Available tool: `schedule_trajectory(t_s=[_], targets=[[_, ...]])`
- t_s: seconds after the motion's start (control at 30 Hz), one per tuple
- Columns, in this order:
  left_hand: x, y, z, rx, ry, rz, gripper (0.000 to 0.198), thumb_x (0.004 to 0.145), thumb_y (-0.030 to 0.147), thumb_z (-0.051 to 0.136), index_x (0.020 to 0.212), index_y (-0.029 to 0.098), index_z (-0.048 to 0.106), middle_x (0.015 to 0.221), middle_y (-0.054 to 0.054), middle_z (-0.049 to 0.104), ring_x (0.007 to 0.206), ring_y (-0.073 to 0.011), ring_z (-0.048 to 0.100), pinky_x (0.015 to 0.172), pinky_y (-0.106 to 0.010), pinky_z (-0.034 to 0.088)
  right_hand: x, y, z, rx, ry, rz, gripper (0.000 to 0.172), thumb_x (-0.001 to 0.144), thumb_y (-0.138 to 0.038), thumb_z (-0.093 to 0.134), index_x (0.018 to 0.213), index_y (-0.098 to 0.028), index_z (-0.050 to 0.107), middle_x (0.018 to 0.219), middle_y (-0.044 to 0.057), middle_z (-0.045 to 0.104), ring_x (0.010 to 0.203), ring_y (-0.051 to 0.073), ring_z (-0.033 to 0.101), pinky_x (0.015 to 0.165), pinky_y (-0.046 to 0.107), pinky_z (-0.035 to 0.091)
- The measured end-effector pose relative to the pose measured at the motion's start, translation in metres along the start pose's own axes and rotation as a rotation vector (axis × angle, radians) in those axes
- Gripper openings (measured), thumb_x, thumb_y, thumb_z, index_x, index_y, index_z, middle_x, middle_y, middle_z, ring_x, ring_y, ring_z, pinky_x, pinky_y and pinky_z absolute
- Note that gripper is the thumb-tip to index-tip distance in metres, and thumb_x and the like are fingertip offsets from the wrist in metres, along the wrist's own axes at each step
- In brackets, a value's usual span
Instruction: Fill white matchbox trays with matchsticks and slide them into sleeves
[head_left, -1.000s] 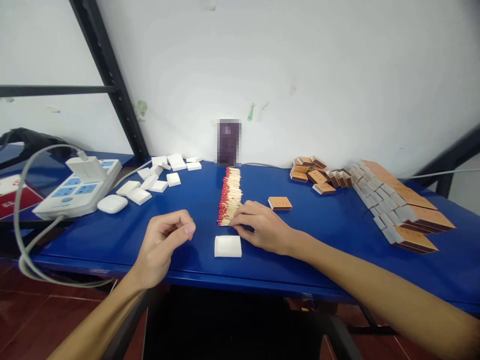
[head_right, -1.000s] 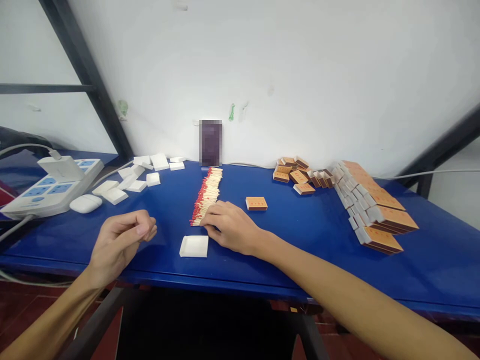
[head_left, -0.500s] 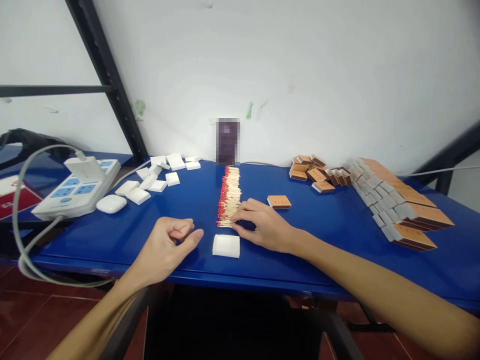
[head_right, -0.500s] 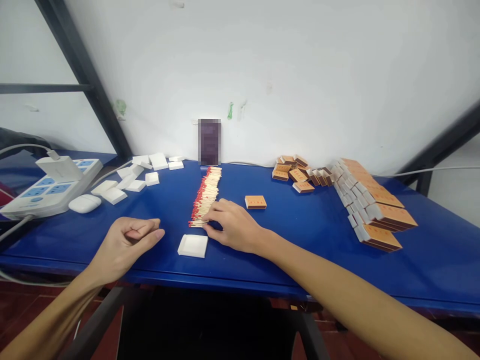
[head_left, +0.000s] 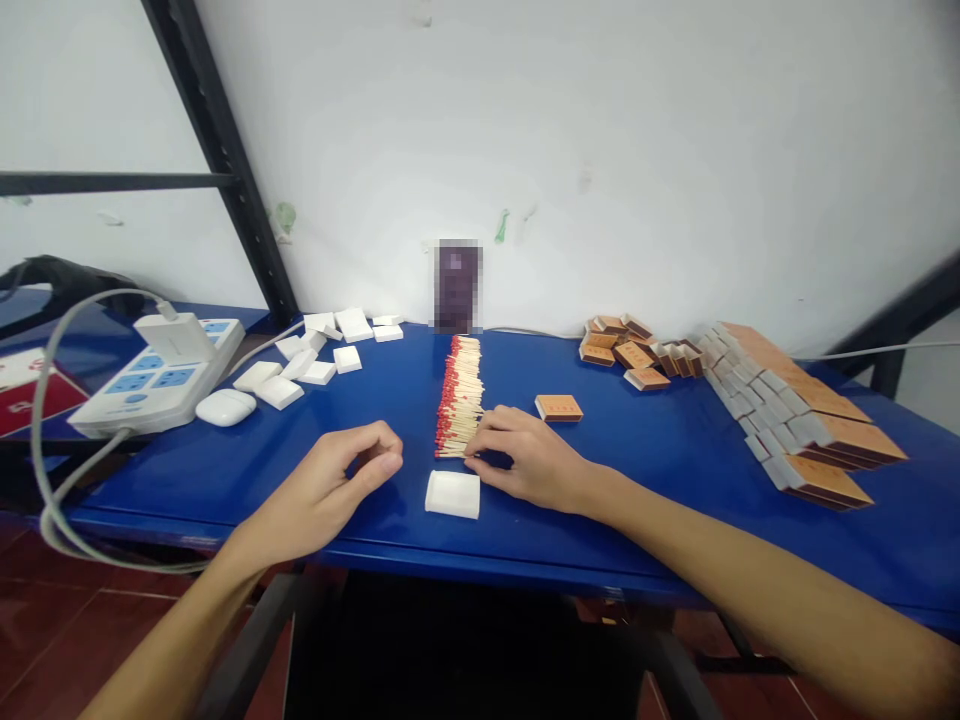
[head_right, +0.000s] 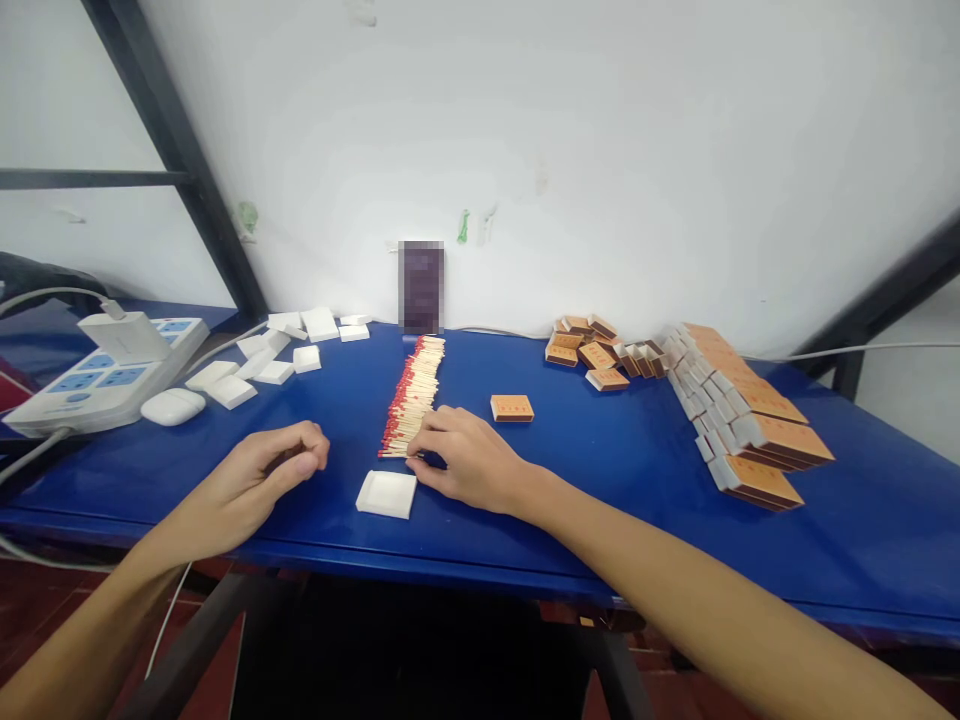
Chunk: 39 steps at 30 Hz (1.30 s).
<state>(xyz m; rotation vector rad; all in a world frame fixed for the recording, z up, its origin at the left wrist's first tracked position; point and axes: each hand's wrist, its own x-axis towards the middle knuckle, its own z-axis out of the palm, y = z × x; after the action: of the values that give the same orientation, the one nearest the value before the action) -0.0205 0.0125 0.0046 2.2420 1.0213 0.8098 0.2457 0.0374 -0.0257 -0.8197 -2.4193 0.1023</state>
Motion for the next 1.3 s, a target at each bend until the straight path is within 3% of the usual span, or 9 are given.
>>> schedule_trajectory(t_s=[0.17,0.37,0.53,0.83,0.93,1.07,1.17,1.3], targets=[[-0.006,-0.005,-0.014,0.068,-0.24,0.191,0.019,0.101,0.025,0.045,0.109,0.026,0.062,0.099,0.002,0.066,0.087,-0.0113,0.061,0.08,-0.021,0.046,0.0,-0.002,-0.002,0.062,-0.026,0.016,0.011,0.09,-0.016,0.059,0.081,-0.018,0.067,0.076,0.003,0.062,0.075,0.016,0.054,0.07,0.029,0.043],[-0.006,-0.007,-0.009,0.186,-0.233,0.285,0.025,0.101,0.021,0.046,0.121,0.028,0.06,0.123,-0.002,0.064,0.114,-0.0153,0.059,0.101,-0.027,0.044,0.001,-0.005,-0.006,0.073,-0.095,0.124,0.009,0.088,-0.018,0.06,0.08,-0.018,0.063,0.076,0.002,0.06,0.075,0.016,0.052,0.07,0.028,0.041],[-0.006,-0.008,-0.004,0.21,-0.247,0.351,0.026,0.102,0.016,0.041,0.113,0.025,0.063,0.117,-0.004,0.066,0.111,-0.0156,0.06,0.103,-0.032,0.042,0.001,-0.006,-0.005,0.036,-0.125,0.136,0.01,0.089,-0.019,0.059,0.08,-0.018,0.061,0.075,0.001,0.058,0.073,0.015,0.051,0.072,0.03,0.039],[-0.003,-0.009,0.001,0.179,-0.18,0.517,0.032,0.096,0.002,0.04,0.103,0.02,0.065,0.104,-0.005,0.07,0.092,-0.0155,0.062,0.088,-0.033,0.046,0.003,-0.009,-0.008,0.051,-0.105,0.123,0.011,0.087,-0.016,0.06,0.077,-0.018,0.06,0.073,0.0,0.058,0.072,0.014,0.05,0.07,0.028,0.038],[-0.003,-0.009,0.005,0.218,-0.126,0.496,0.032,0.096,0.001,0.039,0.105,0.02,0.064,0.105,-0.005,0.069,0.097,-0.0157,0.062,0.088,-0.032,0.047,0.002,-0.01,-0.009,0.047,-0.108,0.115,0.011,0.086,-0.016,0.06,0.075,-0.017,0.059,0.073,0.0,0.058,0.072,0.014,0.051,0.07,0.028,0.038],[-0.002,-0.006,0.007,0.219,-0.017,0.292,0.029,0.098,0.01,0.042,0.118,0.021,0.059,0.115,-0.005,0.065,0.102,-0.015,0.062,0.089,-0.028,0.049,0.001,-0.01,-0.009,0.034,-0.104,0.079,0.011,0.084,-0.014,0.059,0.074,-0.018,0.058,0.071,-0.001,0.058,0.071,0.014,0.05,0.07,0.028,0.038],[-0.001,-0.001,0.009,0.231,-0.061,0.178,0.03,0.097,0.021,0.05,0.126,0.025,0.056,0.12,-0.003,0.063,0.092,-0.0137,0.062,0.083,-0.026,0.051,0.001,-0.01,-0.008,0.025,-0.094,0.062,0.012,0.085,-0.014,0.058,0.073,-0.018,0.059,0.07,0.0,0.058,0.07,0.014,0.05,0.068,0.028,0.039],[-0.001,0.004,0.014,0.266,-0.144,0.195,0.033,0.093,0.029,0.058,0.126,0.026,0.058,0.12,-0.004,0.065,0.099,-0.0186,0.061,0.088,-0.032,0.051,0.0,-0.011,-0.009,0.041,-0.112,0.053,0.01,0.085,-0.015,0.058,0.076,-0.018,0.061,0.071,0.001,0.058,0.071,0.014,0.051,0.067,0.027,0.04]])
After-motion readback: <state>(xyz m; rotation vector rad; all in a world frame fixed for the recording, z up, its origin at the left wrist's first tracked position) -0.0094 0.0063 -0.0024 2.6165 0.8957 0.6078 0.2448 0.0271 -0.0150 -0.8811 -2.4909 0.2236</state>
